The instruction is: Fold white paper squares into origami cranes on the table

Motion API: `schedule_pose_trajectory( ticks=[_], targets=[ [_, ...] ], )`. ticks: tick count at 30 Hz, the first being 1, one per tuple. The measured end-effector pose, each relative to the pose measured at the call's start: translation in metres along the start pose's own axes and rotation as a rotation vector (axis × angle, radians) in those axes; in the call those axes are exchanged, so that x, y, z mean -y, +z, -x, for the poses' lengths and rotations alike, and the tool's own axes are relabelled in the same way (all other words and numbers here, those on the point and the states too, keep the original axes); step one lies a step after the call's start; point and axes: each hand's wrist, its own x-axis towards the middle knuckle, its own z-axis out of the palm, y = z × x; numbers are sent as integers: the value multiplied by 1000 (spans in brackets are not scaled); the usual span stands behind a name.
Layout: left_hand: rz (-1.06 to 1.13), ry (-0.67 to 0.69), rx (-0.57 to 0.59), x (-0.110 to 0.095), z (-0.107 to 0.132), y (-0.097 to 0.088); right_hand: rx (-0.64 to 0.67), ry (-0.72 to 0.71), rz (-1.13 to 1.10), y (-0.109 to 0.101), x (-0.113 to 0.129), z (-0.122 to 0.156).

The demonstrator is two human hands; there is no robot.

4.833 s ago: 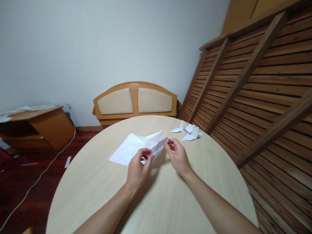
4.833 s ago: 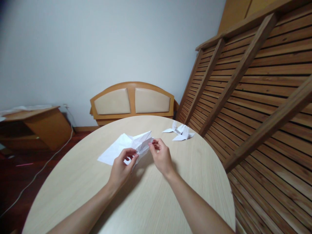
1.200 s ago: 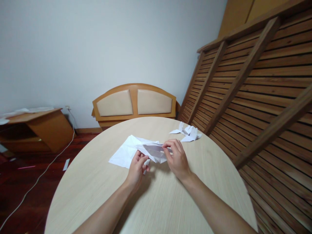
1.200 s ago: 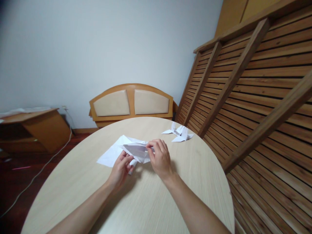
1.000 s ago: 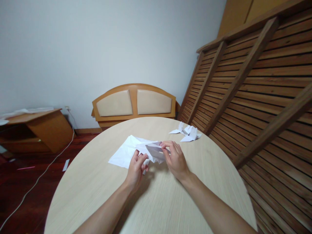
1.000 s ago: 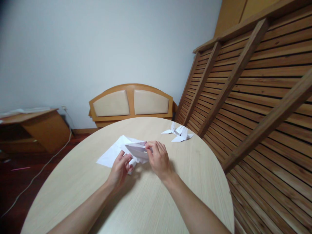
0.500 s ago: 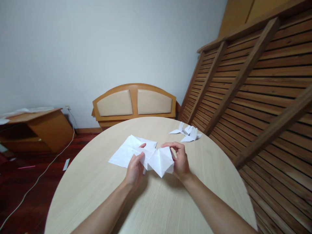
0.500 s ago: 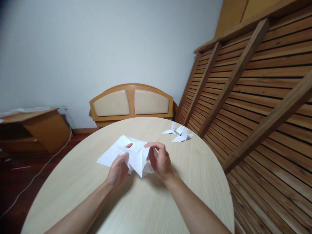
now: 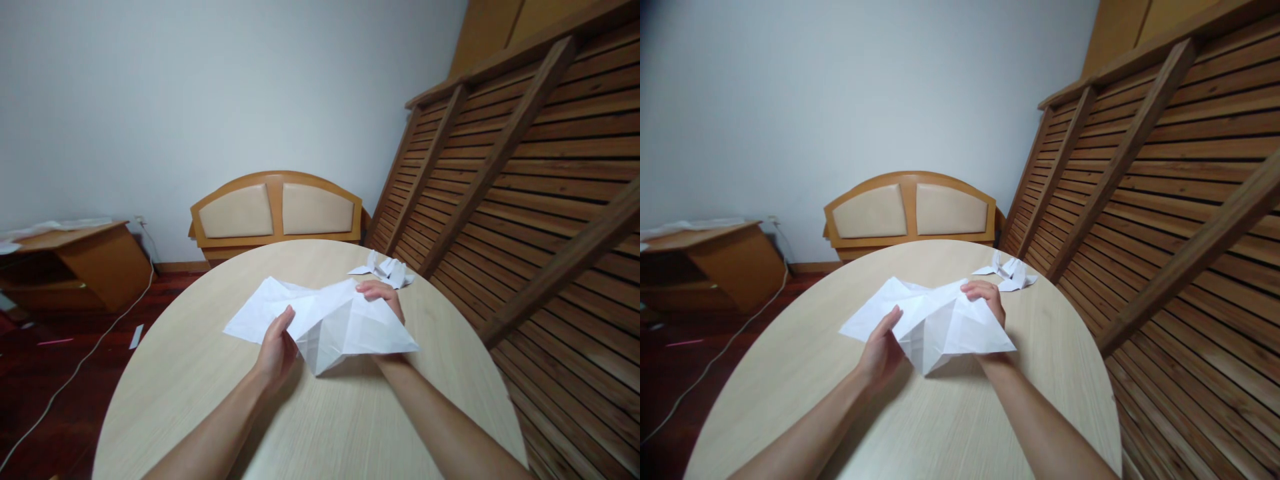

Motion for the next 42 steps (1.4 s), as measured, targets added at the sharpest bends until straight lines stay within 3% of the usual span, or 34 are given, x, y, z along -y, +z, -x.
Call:
schedule_pose_trajectory(
  ticks=[5,11,14,19,23,27,30,33,36,42],
  targets=[
    [-85,52,-48,0,-6,-6,26,-63,110,-10,-6,-4],
    [-264,40,-259,5,-12,-18,81,-48,69,-14,-12,-4],
    [-330,109,-218,4,-16,-25,104,-37,103,-17,-16,-4],
    [-340,148,-175,-9,-24,-30,280,-114,161,-26,-22,-8],
    [-374,264,-111,-24,-28,-31,387,-169,251,-28,-25,-9],
    [-550,294,-85,-52,-40,-37,517,-221,303,-22,-24,-5],
    [-801,293,-36,-82,-59,-44,657,-229,326,-14,-23,1],
    [-987,361,11,-106,-83,-49,768,-176,359,-2,-26,12],
    [-1112,412,53,-116,-106,-56,818,-96,385,13,-31,25],
    [-1427,236,50,-108,-135,-85,1030,45,395,29,-38,38]
  ],
)
